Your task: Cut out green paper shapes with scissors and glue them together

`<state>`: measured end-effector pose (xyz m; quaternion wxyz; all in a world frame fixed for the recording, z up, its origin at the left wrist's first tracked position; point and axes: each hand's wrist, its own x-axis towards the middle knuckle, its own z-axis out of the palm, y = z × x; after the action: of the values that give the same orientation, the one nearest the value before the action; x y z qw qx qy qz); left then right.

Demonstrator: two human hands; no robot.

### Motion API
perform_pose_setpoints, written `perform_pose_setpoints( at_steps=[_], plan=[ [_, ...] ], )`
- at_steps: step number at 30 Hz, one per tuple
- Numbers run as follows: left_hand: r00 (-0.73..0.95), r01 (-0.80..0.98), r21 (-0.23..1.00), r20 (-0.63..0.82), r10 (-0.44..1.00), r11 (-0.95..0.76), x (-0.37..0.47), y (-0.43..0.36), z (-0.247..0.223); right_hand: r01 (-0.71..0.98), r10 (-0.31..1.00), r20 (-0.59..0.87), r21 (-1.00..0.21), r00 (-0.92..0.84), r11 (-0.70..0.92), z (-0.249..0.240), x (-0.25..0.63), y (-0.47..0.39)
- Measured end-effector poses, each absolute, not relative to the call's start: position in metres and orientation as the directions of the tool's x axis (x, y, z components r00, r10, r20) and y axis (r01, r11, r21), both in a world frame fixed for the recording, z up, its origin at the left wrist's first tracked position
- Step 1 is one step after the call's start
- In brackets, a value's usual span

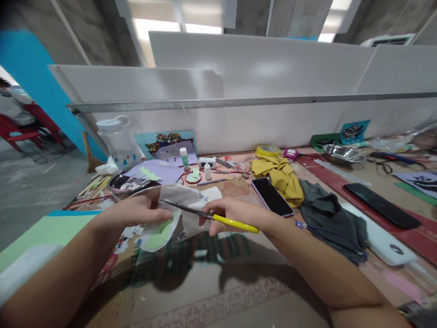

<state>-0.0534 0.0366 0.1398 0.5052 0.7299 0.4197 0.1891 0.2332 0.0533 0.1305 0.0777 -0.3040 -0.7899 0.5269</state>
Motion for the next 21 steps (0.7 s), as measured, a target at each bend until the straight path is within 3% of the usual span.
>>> perform_pose_setpoints(
  at_steps=[9, 17, 21],
  plan=[
    [0.546, 0.442, 0.892, -0.187, 0.816, -0.091, -0.048, 0.034, 0.138, 0.298, 0.530, -0.119, -0.917, -0.839, 0.266, 0.125, 0.230, 0.052],
    [0.611, 0.430, 0.884, -0.136, 0.780, -0.183, -0.041, 0.030, 0.141, 0.293, 0.568, -0.136, -0.936, -0.812, 0.194, 0.129, 0.231, 0.044],
    [0.639, 0.504, 0.796, -0.083, 0.765, -0.335, -0.052, 0.023, 0.160, 0.361, 0.684, 0.009, -0.845, -0.729, 0.395, 0.145, 0.245, 0.048]
  ],
)
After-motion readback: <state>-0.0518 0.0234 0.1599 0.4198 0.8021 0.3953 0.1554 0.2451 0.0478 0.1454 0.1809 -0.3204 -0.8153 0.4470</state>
